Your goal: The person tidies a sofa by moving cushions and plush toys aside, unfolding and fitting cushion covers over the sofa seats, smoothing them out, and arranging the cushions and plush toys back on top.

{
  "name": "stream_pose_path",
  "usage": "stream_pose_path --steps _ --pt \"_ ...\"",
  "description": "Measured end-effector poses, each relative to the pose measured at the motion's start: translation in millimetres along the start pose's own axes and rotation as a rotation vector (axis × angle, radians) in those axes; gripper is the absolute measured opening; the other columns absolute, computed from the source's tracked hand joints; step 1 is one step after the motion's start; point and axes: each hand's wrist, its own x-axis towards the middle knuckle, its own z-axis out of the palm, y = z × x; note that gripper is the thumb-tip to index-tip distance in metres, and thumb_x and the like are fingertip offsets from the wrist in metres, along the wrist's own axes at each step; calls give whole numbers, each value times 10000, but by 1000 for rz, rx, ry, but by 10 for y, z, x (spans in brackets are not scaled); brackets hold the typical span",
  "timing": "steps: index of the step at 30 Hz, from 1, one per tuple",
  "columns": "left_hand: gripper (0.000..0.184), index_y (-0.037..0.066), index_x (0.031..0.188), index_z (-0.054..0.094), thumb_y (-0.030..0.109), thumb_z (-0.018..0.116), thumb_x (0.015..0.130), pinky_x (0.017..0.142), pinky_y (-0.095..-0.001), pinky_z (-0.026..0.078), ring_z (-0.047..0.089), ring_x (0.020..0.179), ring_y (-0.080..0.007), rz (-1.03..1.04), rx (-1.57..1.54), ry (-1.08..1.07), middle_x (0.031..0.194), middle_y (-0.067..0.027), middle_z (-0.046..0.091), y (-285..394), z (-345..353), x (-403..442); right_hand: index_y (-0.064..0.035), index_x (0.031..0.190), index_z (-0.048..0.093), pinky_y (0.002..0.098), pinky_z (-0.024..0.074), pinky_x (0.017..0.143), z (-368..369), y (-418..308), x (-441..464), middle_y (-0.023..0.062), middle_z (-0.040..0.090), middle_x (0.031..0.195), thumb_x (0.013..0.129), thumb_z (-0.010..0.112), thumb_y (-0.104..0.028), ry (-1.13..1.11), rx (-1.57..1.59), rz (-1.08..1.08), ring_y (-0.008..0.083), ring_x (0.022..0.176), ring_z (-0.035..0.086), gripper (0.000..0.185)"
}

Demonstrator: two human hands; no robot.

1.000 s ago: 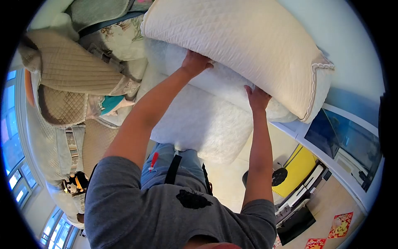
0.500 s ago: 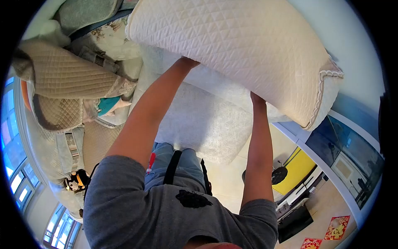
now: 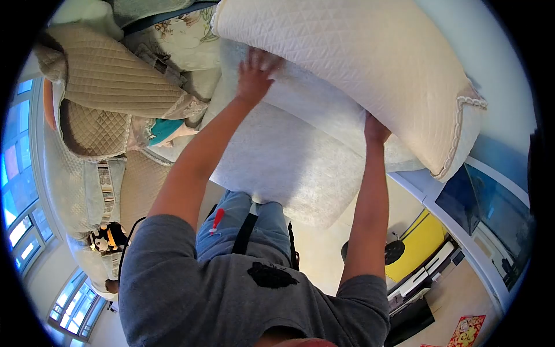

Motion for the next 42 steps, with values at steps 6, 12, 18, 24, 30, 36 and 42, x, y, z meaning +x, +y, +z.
stream_pose_path --steps 6,12,18,24,30,36,42 --pt "959 99 1302 168 344 725 561 910 -475 302 182 1184 -447 -509 -647 208 1307 -301 56 -384 122 116 -59 1279 209 436 213 966 119 -277 -507 143 172 1338 708 596 -393 -91 -516 294 348 1205 176 767" --pt "965 87 1297 174 422 696 558 956 -431 246 162 1190 -432 -435 -336 243 1309 -289 76 -408 535 549 20 1275 143 525 140 950 354 -74 -309 267 114 1303 613 636 -501 115 -75 289 405 1211 108 977" --pt "899 129 1286 230 539 616 586 940 -427 266 231 1173 -390 -580 -487 288 1317 -179 201 -528 1116 831 -96 1285 257 593 79 915 634 104 -194 93 240 1345 700 515 -544 91 -177 214 341 1237 161 781" --pt "933 92 1260 263 397 724 509 971 -390 246 265 1187 -314 -260 -643 76 1297 -114 279 -703 587 602 -62 1295 204 577 110 928 435 70 -238 181 235 1321 683 499 -588 -142 -278 267 414 1193 207 859" --pt "737 39 1274 252 459 532 738 956 -373 263 303 1174 -270 -421 -1200 -124 1266 -144 333 -1057 30 182 -64 1270 274 398 182 999 -53 211 -480 176 225 1325 728 542 -456 -109 -185 248 358 1224 179 720" --pt "634 64 1258 289 489 416 805 867 -376 352 433 1060 -222 -626 -2045 -65 1164 -133 442 -672 -963 96 -28 1224 347 351 382 855 -563 460 -1260 214 449 1151 724 582 -396 -297 111 306 306 1002 490 664" --pt "836 32 1248 249 522 589 662 865 -360 365 433 1058 -290 -810 -1667 254 1179 -167 407 -832 -453 905 -77 1201 408 315 401 823 -888 132 -1749 184 508 1089 746 581 -370 -457 420 497 253 999 499 568"
